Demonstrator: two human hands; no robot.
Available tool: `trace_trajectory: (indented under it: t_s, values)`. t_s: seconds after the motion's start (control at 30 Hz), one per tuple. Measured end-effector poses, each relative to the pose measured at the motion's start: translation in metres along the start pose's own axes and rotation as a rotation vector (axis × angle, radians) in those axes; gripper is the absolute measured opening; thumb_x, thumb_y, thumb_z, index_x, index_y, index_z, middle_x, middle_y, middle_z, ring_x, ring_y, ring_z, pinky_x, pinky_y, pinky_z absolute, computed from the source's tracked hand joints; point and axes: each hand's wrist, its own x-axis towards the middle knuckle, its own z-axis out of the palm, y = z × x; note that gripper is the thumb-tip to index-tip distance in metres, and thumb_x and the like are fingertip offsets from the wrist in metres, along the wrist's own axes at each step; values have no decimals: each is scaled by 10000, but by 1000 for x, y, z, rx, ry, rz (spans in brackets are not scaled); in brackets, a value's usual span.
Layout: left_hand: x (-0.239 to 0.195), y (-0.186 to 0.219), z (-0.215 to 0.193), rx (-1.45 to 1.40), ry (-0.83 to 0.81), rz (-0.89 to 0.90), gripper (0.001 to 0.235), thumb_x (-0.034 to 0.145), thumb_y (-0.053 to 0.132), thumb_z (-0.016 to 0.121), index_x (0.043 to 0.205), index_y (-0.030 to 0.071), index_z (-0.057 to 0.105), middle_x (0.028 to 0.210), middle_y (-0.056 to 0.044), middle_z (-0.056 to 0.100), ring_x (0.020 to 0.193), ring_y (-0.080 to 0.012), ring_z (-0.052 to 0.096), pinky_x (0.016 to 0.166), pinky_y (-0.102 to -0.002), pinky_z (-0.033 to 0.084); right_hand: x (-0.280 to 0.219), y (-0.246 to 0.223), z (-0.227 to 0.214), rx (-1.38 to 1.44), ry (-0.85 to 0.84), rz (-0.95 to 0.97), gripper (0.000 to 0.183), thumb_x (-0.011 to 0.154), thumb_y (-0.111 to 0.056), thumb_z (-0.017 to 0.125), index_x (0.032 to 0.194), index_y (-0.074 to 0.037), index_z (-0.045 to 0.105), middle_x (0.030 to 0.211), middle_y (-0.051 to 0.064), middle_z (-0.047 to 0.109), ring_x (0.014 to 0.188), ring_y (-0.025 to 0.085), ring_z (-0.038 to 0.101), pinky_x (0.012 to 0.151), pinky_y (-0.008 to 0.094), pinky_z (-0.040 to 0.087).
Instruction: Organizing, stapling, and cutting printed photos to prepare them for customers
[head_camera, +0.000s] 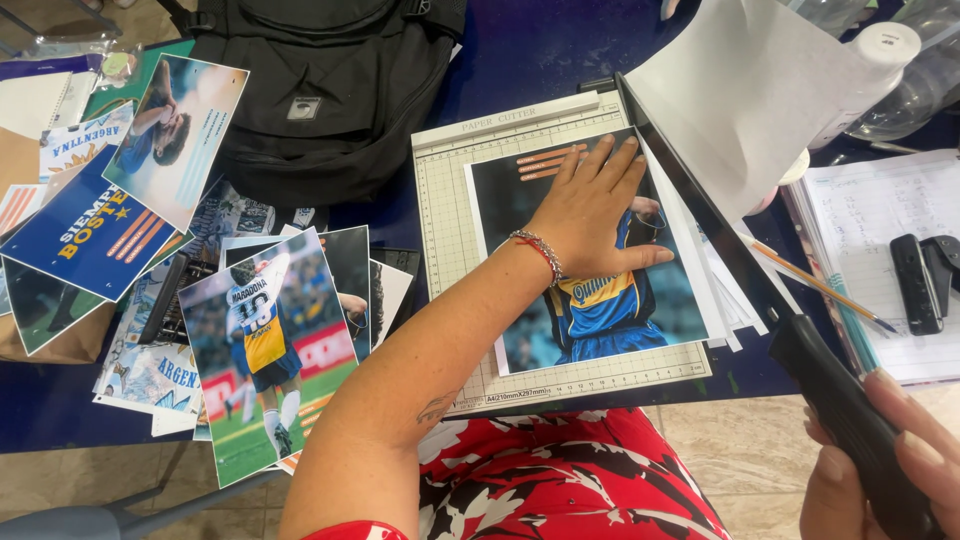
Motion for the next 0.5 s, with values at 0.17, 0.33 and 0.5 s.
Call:
trace_trajectory:
  t_s: [0.17,0.33,0.5]
  values:
    - [0,0,2,14,11,-2,1125,828,889,462,1552,36,344,1663,-155,271,1552,-369,199,1244,-589,141,0,-4,3,6,12,6,436,1068,133,494,1455,79,300,1631,462,444,1164,475,653,1050,429,537]
    - [0,0,3,10,24,-5,1124,824,886,479,1550,38,354,1665,-152,270,1555,-361,196,1252,-583,133,0,1,0,-4,-3,-12,452,1054,125,507,1459,88,310,1631,460,445,1153,458,657,1045,416,534]
    - [-1,1,-1,-12,-3,-5,1124,831,879,484,1554,29,338,1666,-162,257,1556,-370,181,1252,-584,120,-2,8,-1,-3,-4,-19,450,1057,104,521,1457,74,317,1619,467,455,1193,485,654,1047,442,560]
